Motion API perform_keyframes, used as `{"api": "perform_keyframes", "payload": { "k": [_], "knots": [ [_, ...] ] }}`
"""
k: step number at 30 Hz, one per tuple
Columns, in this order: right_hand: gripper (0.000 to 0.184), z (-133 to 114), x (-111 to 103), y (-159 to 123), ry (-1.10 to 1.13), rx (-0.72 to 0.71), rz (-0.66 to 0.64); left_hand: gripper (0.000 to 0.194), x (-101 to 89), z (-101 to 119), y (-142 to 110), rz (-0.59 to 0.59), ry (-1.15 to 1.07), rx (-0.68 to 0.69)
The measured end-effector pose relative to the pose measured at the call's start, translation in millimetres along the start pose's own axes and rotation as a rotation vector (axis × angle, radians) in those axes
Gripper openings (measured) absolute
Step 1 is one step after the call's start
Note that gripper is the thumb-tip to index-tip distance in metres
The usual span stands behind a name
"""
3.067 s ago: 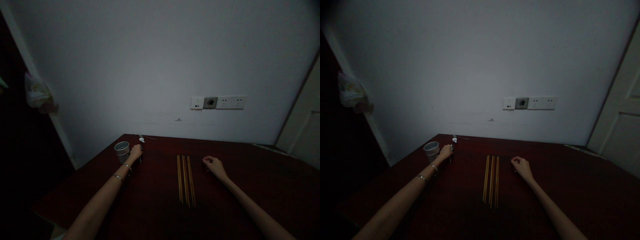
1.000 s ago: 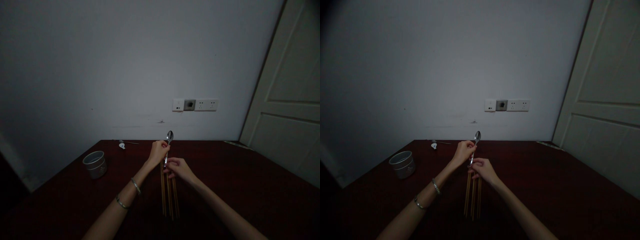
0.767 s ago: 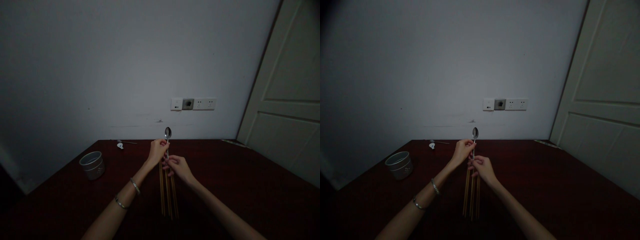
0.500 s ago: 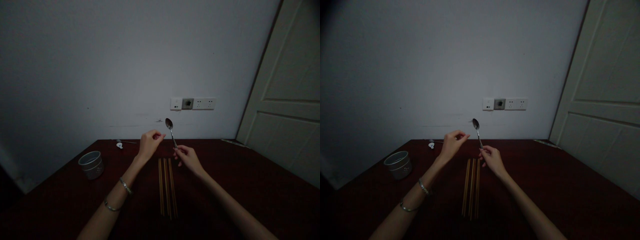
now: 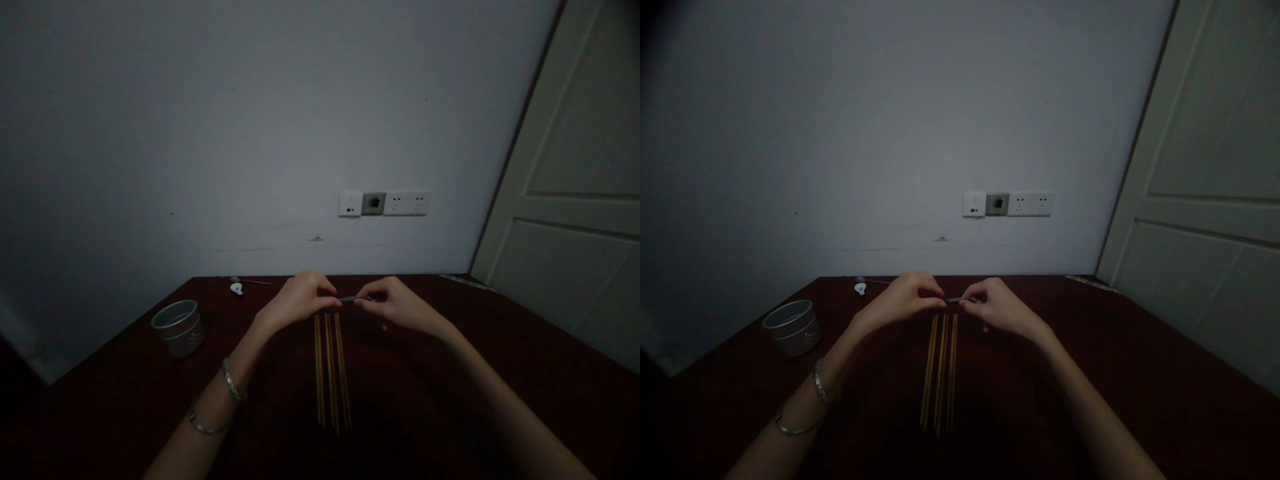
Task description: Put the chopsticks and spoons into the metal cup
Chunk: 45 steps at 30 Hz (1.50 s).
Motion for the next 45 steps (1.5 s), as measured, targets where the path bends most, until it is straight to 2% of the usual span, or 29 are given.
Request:
{"api": "perform_keyframes", "payload": {
  "k": [3, 9, 11, 16, 20, 24, 28, 33, 39, 45],
  "knots": [
    [0.022, 0, 0, -1, 0.027, 0.014, -0.045, 0.016, 11.6, -6, 3, -0.148, -0.228, -0.031],
    [0.020, 12, -3, 7, 0.228, -0.019, 0.021, 0.018, 34.4, -14, 11, -0.208, -0.560, -0.123],
    [0.023, 18, -3, 12, 0.280, -0.017, 0.062, 0.018, 44.8, -16, 16, -0.190, -0.665, -0.149],
    [0.027, 36, 2, 25, 0.401, 0.030, 0.172, 0.010, 69.9, -20, 26, -0.032, -0.850, -0.254],
    [0.032, 53, 8, 34, 0.470, 0.068, 0.242, 0.010, 81.1, -22, 27, 0.006, -0.885, -0.341],
    [0.034, 75, 17, 39, 0.542, 0.111, 0.262, 0.020, 81.6, -34, 27, -0.045, -0.823, -0.273],
    [0.027, 105, 27, 41, 0.611, 0.278, 0.267, 0.037, 80.5, -62, 23, -0.076, -0.780, -0.305],
    [0.015, 136, 39, 46, 0.628, 0.431, 0.275, 0.046, 85.1, -100, 16, -0.013, -0.825, -0.424],
    [0.011, 143, 50, 57, 0.595, 0.492, 0.215, 0.047, 92.9, -126, 8, 0.018, -0.841, -0.506],
    [0.013, 144, 58, 69, 0.436, 0.543, 0.149, 0.045, 100.7, -151, -1, 0.059, -0.885, -0.554]
  ]
}}
Point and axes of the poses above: each hand's wrist, its own y-axis towards the middle knuckle, its own x-axis out of the palm, z = x × y, the point moved 2 cm from there along y, towards the middle knuckle, and after that the axes turned 8 degrees about -z, right-handed, at the moved point
